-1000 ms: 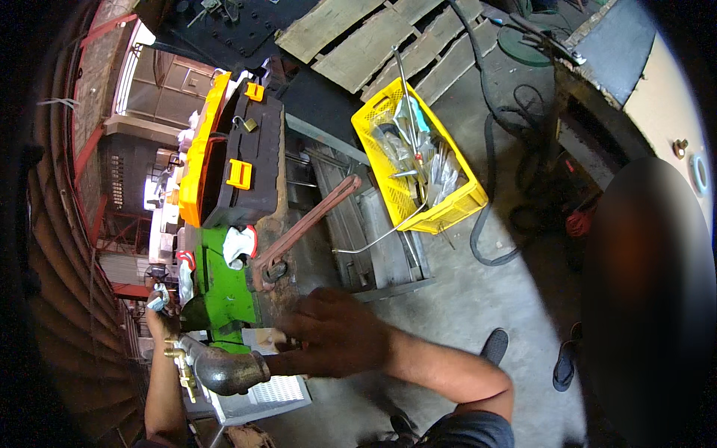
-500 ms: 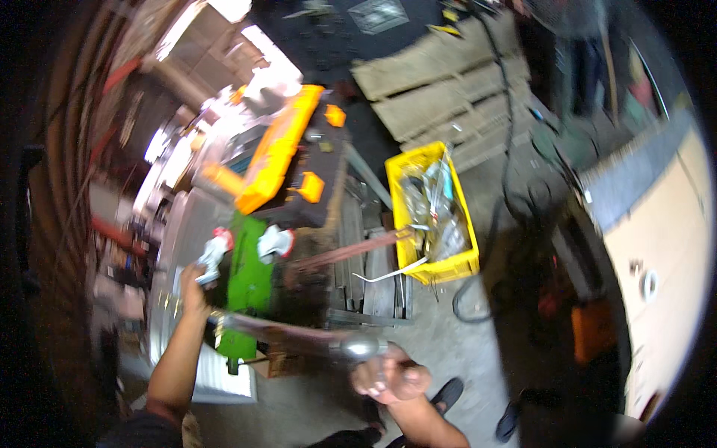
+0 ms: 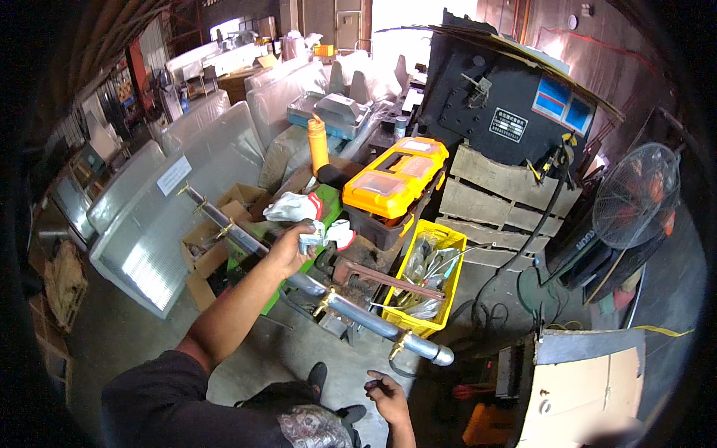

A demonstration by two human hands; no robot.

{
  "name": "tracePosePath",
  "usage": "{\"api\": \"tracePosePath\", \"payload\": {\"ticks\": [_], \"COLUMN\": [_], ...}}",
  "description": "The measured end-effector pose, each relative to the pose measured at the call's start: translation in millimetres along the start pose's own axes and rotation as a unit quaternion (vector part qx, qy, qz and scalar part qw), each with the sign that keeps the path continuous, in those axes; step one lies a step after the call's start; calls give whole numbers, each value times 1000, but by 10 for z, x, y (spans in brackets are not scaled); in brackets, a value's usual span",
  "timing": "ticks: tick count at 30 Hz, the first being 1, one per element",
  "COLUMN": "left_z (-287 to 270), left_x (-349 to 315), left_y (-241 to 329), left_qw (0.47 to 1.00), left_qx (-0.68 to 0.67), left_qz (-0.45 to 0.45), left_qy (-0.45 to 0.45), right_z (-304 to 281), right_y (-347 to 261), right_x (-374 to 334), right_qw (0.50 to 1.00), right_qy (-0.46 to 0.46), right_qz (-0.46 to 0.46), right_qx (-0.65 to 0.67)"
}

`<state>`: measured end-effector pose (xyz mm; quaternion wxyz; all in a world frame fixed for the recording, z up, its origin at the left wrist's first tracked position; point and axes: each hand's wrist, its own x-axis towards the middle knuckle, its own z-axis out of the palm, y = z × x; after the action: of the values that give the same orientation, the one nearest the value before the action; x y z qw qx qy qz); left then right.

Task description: The person handles a metal pipe assembly, wraps sealant tape around a pipe end, and uses pliers to tighten a fitting. They then attach a metal elbow fitting to the pipe and tighten it by hand.

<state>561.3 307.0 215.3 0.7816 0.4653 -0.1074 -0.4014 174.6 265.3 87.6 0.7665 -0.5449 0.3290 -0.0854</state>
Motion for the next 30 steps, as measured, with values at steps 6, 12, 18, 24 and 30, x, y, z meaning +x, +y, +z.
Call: {"api": "tracePosePath", "payload": {"ticks": [6, 12, 18, 24, 30], "left_z": [-139, -756, -1296, -1443, -1525], "left_x": [-522, -1211, -1254, -1125, -1135], "left_y": [208, -88, -334, -230, -182], "left_qw": [999, 890, 907, 889, 891], "left_qx": [-1, 376, 380, 417, 409], "left_qz": [-18, 53, -56, 4, 22], "left_qy": [-32, -253, -171, -189, -198], "right_z": [716, 1613, 2024, 2041, 2114], "right_y": [-817, -1101, -732, -722, -778], "right_x": [-101, 440, 881, 1080, 1196], "right_qw": [984, 986, 991, 998, 995], "right_qy": [-147, -141, -126, -38, -64], "right_qz": [-56, -26, -27, 28, 20], "right_qx": [-81, 80, 32, 50, 68]}}
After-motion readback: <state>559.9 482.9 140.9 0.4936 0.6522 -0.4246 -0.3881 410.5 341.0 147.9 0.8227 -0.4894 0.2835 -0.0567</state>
